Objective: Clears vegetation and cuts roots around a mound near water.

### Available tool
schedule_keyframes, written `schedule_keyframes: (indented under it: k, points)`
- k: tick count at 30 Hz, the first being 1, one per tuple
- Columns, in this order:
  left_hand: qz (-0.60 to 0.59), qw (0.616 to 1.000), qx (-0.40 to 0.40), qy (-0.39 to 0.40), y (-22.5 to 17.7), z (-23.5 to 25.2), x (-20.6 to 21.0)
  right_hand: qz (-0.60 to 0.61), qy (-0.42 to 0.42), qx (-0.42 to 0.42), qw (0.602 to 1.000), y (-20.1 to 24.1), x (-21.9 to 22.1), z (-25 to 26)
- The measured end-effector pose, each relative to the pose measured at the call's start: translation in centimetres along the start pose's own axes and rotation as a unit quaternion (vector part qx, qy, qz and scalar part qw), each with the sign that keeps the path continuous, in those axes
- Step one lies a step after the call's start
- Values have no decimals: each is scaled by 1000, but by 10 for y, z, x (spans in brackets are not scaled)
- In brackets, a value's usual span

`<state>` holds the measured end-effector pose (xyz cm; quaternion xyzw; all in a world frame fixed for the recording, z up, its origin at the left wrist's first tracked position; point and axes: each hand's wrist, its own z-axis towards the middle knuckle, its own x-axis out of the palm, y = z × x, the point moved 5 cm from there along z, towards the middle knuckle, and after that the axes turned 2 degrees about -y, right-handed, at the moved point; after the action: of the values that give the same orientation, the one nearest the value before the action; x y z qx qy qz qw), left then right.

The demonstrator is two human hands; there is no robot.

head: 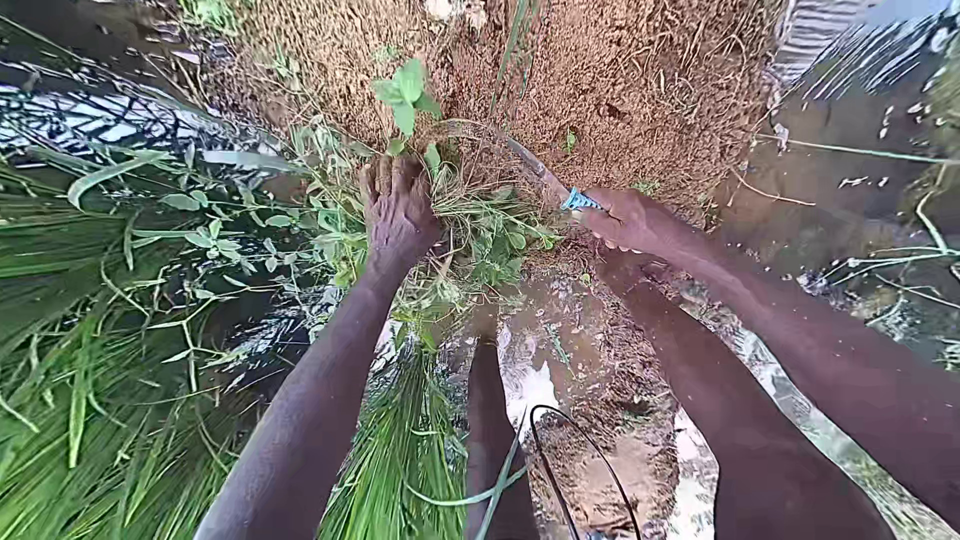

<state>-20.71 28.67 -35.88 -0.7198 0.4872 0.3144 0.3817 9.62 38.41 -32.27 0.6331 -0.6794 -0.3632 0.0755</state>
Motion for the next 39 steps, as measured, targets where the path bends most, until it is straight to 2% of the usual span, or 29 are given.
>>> schedule_keyframes:
  k: [3,6,10,13,16,18,20,22,25,29,32,35,37,39]
  points:
    - [-12,999,-47,13,13,8,4,-19,29,17,999,-2,-16,1]
    - [-4,995,-93,38,16,6,9,0,61,53,997,5,-4,18]
    - [15,990,-119,69,18,7,7,1,51,44,998,4,17,26]
    - [10,995,-71,62,13,2,6,18,-8,15,1000,-17,29,-7]
    - [18,998,0,62,-2,-15,19,-47,-35,-24,998,-48,36,-68]
    - [-3,998,32,54,-21,-33,40,-98,-44,-44,993,-54,27,-104]
    - [-35,996,11,77,-31,-61,61,-107,-30,-28,993,-51,36,-132]
    - [-55,996,-7,72,-26,-72,65,-81,-24,-13,996,-49,53,-134]
    - [-65,995,-35,66,14,-93,52,18,-30,21,999,-42,77,-119]
    - [-60,996,-66,27,67,-108,44,144,-91,11,985,-22,60,-101]
    - [-80,989,-123,33,74,-99,45,127,-92,13,988,-11,52,-80]
    - [-99,982,-161,-16,74,-87,42,139,-67,2,988,11,63,-31]
    - [-86,980,-178,-24,77,-79,45,122,-32,1,992,38,78,15]
    - [-77,977,-198,4,80,-70,52,90,33,14,995,60,97,57]
